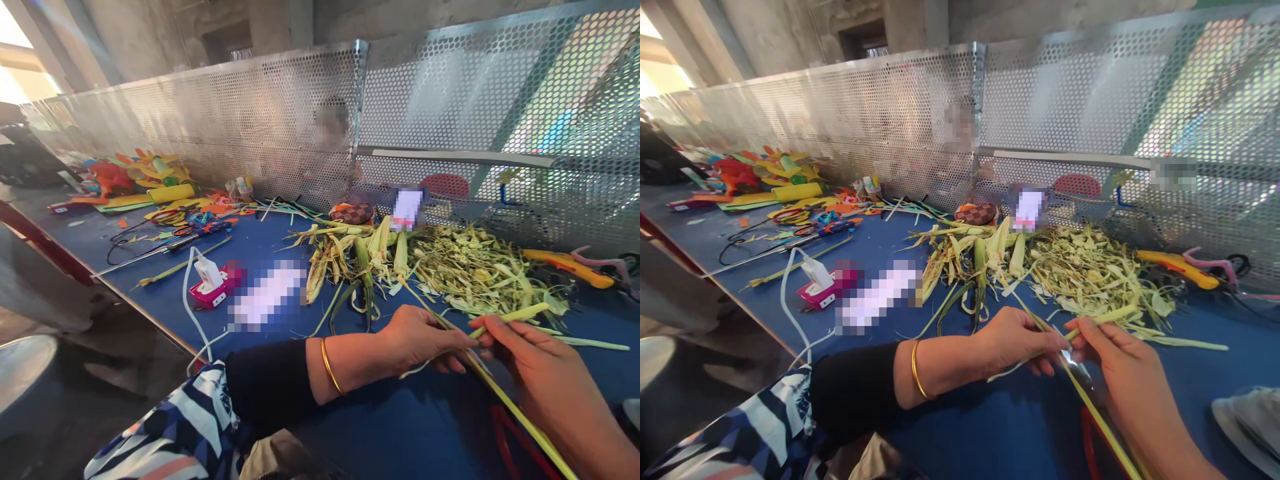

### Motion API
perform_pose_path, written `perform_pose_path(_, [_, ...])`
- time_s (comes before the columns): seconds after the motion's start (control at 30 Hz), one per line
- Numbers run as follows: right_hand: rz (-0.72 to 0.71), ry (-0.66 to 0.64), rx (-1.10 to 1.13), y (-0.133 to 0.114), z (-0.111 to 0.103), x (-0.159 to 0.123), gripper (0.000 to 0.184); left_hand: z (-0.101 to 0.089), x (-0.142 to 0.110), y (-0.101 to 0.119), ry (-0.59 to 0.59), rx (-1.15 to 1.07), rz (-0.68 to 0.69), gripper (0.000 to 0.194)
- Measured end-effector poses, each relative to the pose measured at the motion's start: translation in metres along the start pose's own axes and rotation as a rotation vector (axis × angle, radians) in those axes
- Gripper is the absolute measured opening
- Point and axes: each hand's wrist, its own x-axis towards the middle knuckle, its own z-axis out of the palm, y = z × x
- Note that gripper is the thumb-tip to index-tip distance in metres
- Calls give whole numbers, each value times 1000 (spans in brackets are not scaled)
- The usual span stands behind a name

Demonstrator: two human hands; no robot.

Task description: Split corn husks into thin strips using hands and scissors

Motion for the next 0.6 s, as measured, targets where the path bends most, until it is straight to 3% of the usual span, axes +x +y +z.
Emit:
perform_pose_path(0.07, [-52,7,-110,1,-4,6,28,0,1,0,16,-12,16,18])
perform_pose_path(0.13, [-124,114,-160,-1,-9,10,32,-2,1,1,28,-19,35,18])
perform_pose_path(0.2, [-304,322,-246,-7,-13,10,44,-3,2,3,61,-4,64,17])
perform_pose_path(0.27, [-574,468,-526,-14,-14,6,53,-3,2,5,48,55,76,17])
perform_pose_path(0.3, [-683,423,-647,-18,-13,3,47,-3,1,5,34,104,89,16])
perform_pose_path(0.37, [-766,138,-757,-21,-9,-3,31,-1,-1,4,-26,264,64,16])
perform_pose_path(0.43, [-625,-165,-701,-20,-3,-7,26,3,-4,1,-111,407,48,19])
perform_pose_path(0.5, [-434,-351,-581,-18,2,-10,25,6,-7,-3,-165,489,22,20])
perform_pose_path(0.53, [-386,-365,-536,-16,4,-11,24,7,-8,-4,-175,504,5,19])
perform_pose_path(0.6, [-404,-264,-498,-16,5,-14,23,8,-8,-5,-161,499,-50,21])
